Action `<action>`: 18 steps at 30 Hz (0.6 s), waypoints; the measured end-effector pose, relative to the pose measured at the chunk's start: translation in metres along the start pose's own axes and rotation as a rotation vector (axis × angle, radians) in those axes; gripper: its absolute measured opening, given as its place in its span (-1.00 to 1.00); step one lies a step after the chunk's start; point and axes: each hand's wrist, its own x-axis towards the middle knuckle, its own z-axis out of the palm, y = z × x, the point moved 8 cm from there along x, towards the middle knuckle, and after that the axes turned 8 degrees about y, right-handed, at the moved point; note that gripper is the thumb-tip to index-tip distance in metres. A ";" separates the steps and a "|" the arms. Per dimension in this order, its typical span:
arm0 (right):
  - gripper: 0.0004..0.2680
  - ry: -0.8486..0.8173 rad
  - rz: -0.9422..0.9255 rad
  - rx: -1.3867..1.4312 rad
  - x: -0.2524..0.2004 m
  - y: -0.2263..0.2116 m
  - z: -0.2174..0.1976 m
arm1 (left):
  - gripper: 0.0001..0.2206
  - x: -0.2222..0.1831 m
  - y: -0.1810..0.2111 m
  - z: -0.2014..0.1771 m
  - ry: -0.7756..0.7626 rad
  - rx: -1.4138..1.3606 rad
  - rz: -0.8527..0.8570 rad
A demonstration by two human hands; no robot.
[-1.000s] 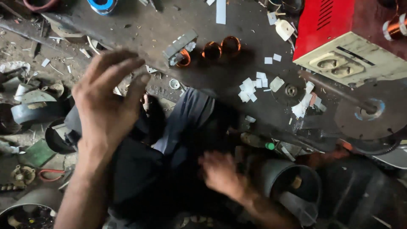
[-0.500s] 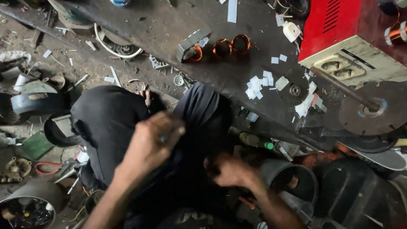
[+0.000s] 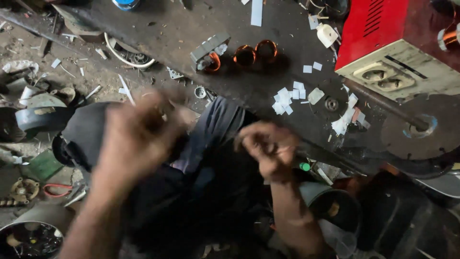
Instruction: Inserting copper wire coils into the slots of a motor stator core.
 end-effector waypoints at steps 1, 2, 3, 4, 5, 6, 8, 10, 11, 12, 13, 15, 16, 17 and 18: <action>-0.93 0.082 -0.122 -0.106 0.009 -0.006 -0.010 | -0.72 0.021 0.011 -0.014 0.060 0.056 0.113; -0.89 0.165 -0.243 -0.213 0.015 -0.013 -0.019 | -0.50 0.040 0.021 -0.027 0.118 0.111 0.227; -0.89 0.161 -0.240 -0.215 0.023 -0.014 -0.015 | -0.50 0.059 0.015 -0.025 0.120 0.110 0.222; -0.90 0.244 -0.206 -0.225 0.031 -0.014 -0.017 | -0.29 0.077 0.003 -0.016 0.005 0.106 0.146; -0.89 0.323 -0.180 -0.232 0.041 -0.013 -0.018 | -0.07 0.097 -0.008 -0.008 -0.106 0.105 0.077; -0.89 0.315 -0.184 -0.230 0.045 -0.013 -0.018 | -0.07 0.103 -0.014 -0.003 -0.098 0.106 0.079; -0.84 0.265 -0.192 -0.178 0.050 -0.011 -0.016 | -0.27 0.113 -0.039 0.015 -0.197 0.184 -0.007; -0.83 0.276 -0.096 -0.107 0.052 -0.014 -0.006 | -0.30 0.112 -0.039 0.014 -0.169 0.140 0.050; -0.81 0.285 -0.008 -0.035 0.053 -0.014 -0.001 | -0.33 0.110 -0.035 0.012 -0.136 0.099 0.113; -0.81 0.283 -0.002 -0.037 0.054 -0.010 0.001 | -0.33 0.108 -0.038 0.013 -0.134 0.096 0.107; -0.86 0.305 0.190 -0.025 0.055 0.009 0.003 | -0.30 0.107 -0.039 0.012 -0.132 0.074 0.100; -0.78 0.330 0.378 -0.015 0.056 0.028 0.007 | -0.27 0.104 -0.039 0.012 -0.131 0.050 0.096; -0.87 0.289 0.455 -0.005 0.056 0.036 0.014 | -0.33 0.102 -0.038 0.010 -0.111 0.029 0.097; -0.90 0.248 0.528 0.007 0.059 0.043 0.021 | -0.39 0.102 -0.036 0.009 -0.091 0.010 0.102; -0.90 0.250 0.520 0.006 0.061 0.042 0.023 | -0.39 0.104 -0.037 0.008 -0.091 0.010 0.110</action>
